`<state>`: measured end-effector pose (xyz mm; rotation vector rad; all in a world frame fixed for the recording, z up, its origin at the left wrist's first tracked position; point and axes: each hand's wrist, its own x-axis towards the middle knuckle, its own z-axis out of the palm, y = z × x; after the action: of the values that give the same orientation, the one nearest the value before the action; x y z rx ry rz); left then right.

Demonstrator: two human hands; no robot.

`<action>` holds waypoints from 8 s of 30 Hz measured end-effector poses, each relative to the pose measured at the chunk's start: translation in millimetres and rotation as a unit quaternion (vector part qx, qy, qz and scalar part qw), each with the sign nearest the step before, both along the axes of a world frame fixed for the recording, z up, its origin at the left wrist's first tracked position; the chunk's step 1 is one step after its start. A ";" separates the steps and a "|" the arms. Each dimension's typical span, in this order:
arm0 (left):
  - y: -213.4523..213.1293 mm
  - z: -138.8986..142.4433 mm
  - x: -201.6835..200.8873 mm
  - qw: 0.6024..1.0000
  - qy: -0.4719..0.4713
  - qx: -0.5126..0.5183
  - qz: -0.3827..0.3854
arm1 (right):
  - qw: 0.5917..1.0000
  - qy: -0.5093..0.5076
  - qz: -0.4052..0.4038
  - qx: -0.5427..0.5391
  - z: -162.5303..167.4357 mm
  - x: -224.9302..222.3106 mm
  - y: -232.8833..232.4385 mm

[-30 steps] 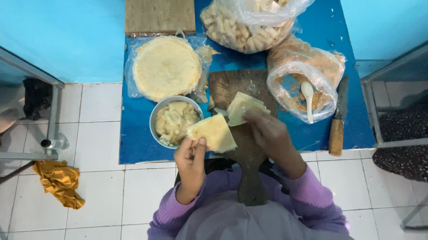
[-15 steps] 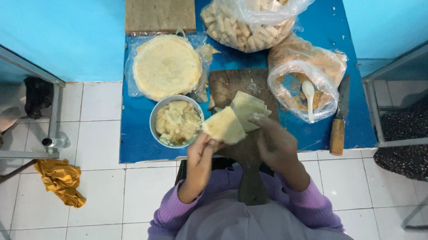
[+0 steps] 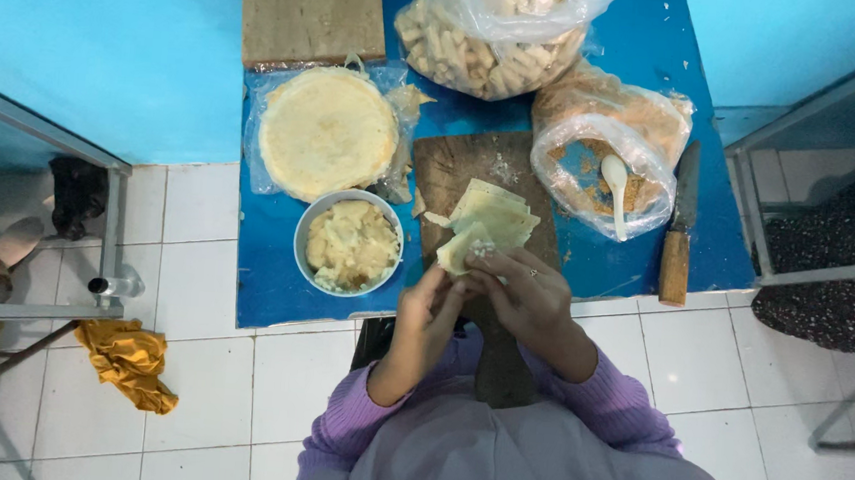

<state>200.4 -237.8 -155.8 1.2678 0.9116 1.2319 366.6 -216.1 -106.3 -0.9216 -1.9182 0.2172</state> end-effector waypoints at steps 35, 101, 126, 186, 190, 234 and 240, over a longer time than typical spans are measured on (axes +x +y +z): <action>-25.5 -13.8 -31.7 0.985 -0.135 0.014 0.105 | 0.969 0.243 -0.036 -0.024 -31.0 48.8 41.6; -3.4 -3.3 -27.2 0.990 -0.117 -0.020 0.079 | 0.989 -0.139 0.009 0.054 -21.4 41.9 -0.4; 1.1 12.7 -2.8 0.982 0.166 0.049 0.078 | 0.950 0.195 -0.012 -0.245 -32.9 21.5 -15.0; -5.3 24.8 4.2 0.988 0.112 0.083 0.071 | 0.984 0.076 -0.045 -0.154 -2.6 9.0 -21.3; -5.0 22.2 5.5 0.982 0.137 0.100 0.080 | 0.940 0.184 -0.008 -0.286 -12.9 11.7 -22.8; -9.5 -6.8 1.8 0.992 -0.102 0.042 0.055 | 0.926 0.219 0.167 -0.259 -0.2 28.9 -23.2; -16.3 35.4 -12.1 0.959 0.081 0.169 0.210 | 0.950 0.093 0.081 -0.285 38.7 14.2 29.1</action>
<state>188.4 -254.1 -120.4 1.5090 1.1664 1.6906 380.8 -187.0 -67.6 -1.0660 -1.7783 0.9626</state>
